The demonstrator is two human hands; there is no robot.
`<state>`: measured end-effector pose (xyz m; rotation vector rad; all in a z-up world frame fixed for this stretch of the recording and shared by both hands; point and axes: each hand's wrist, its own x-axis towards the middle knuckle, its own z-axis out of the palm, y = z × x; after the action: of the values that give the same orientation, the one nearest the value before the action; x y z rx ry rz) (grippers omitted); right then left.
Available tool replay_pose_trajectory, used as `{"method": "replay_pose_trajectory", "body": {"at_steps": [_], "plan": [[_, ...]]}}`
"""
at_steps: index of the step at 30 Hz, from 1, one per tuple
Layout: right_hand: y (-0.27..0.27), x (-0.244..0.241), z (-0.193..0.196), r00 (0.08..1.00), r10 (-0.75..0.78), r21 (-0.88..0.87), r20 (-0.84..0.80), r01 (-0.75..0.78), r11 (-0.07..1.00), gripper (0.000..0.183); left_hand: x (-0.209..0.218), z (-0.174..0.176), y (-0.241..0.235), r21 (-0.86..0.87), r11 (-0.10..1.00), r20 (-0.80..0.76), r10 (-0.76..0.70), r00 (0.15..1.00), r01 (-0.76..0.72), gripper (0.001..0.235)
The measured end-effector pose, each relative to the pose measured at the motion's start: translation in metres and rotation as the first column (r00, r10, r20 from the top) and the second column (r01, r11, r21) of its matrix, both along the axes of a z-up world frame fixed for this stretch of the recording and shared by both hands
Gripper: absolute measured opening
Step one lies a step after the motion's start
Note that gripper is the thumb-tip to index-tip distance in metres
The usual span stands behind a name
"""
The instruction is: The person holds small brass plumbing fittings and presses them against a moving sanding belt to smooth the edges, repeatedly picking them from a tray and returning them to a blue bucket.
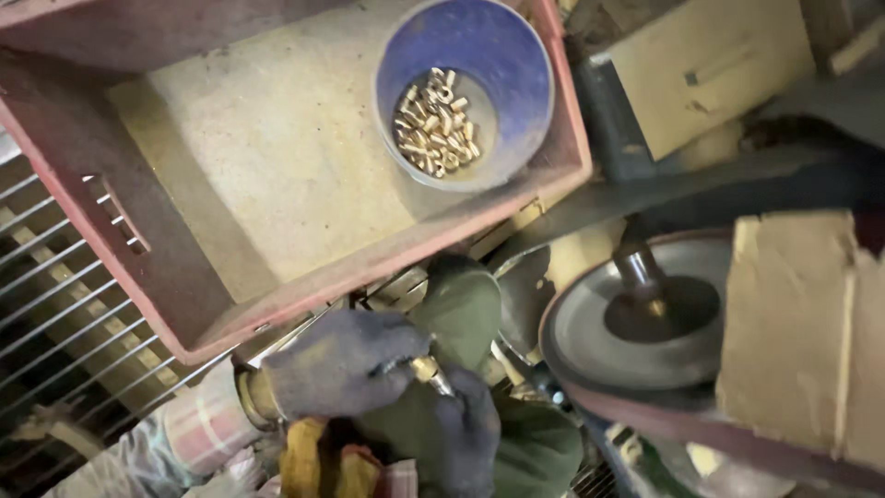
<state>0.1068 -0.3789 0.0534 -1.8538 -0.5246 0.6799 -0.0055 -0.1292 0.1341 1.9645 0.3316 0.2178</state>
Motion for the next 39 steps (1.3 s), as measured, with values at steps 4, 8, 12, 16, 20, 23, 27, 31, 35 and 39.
{"method": "replay_pose_trajectory", "body": {"at_steps": [4,8,12,16,20,23,27,31,35,39], "plan": [[0.001,-0.011,0.031,0.994,0.025,-0.029,0.104,-0.022,0.999,0.021,0.001,0.008,-0.017,0.030,0.991,0.044,-0.129,0.991,0.127,0.020],[-0.024,-0.025,0.046,0.994,0.106,-0.015,0.017,-0.105,0.994,0.029,0.002,0.016,-0.031,0.084,0.957,0.062,-0.284,0.957,0.278,0.027],[-0.055,-0.065,0.042,0.997,0.036,0.223,-0.071,-0.019,0.975,0.025,-0.005,0.028,-0.061,-0.083,0.924,0.154,-0.358,0.921,0.373,0.029],[-0.075,-0.104,0.047,0.965,-0.129,0.141,-0.227,0.164,0.976,0.020,-0.018,0.022,-0.059,0.115,0.991,-0.390,0.108,0.914,-0.068,0.029],[-0.095,-0.108,0.052,0.951,-0.264,0.257,-0.162,0.299,0.919,0.029,-0.013,0.001,-0.072,0.724,0.688,-0.068,-0.006,0.998,0.053,0.029],[-0.102,-0.103,0.048,0.924,-0.378,0.347,-0.048,0.370,0.861,0.033,-0.012,0.007,-0.080,0.805,0.589,-0.109,0.031,0.994,0.070,0.034],[-0.107,-0.094,0.039,0.842,-0.531,0.365,-0.094,0.525,0.769,0.024,-0.008,0.008,-0.076,0.768,0.628,-0.250,0.110,0.962,0.127,0.043],[-0.112,-0.078,0.046,0.837,-0.535,0.244,0.115,0.498,0.832,0.019,-0.010,0.011,-0.078,0.590,0.804,-0.058,0.131,0.990,-0.072,0.018],[-0.116,-0.065,0.060,0.853,-0.385,0.176,0.352,0.344,0.922,0.019,0.002,0.028,-0.119,-0.520,0.851,-0.145,-0.007,0.989,-0.070,0.022],[-0.109,-0.057,0.061,0.856,-0.334,0.194,0.394,0.278,0.941,0.024,0.016,0.041,-0.143,-0.661,0.750,-0.078,-0.102,0.992,0.025,0.019]]}}
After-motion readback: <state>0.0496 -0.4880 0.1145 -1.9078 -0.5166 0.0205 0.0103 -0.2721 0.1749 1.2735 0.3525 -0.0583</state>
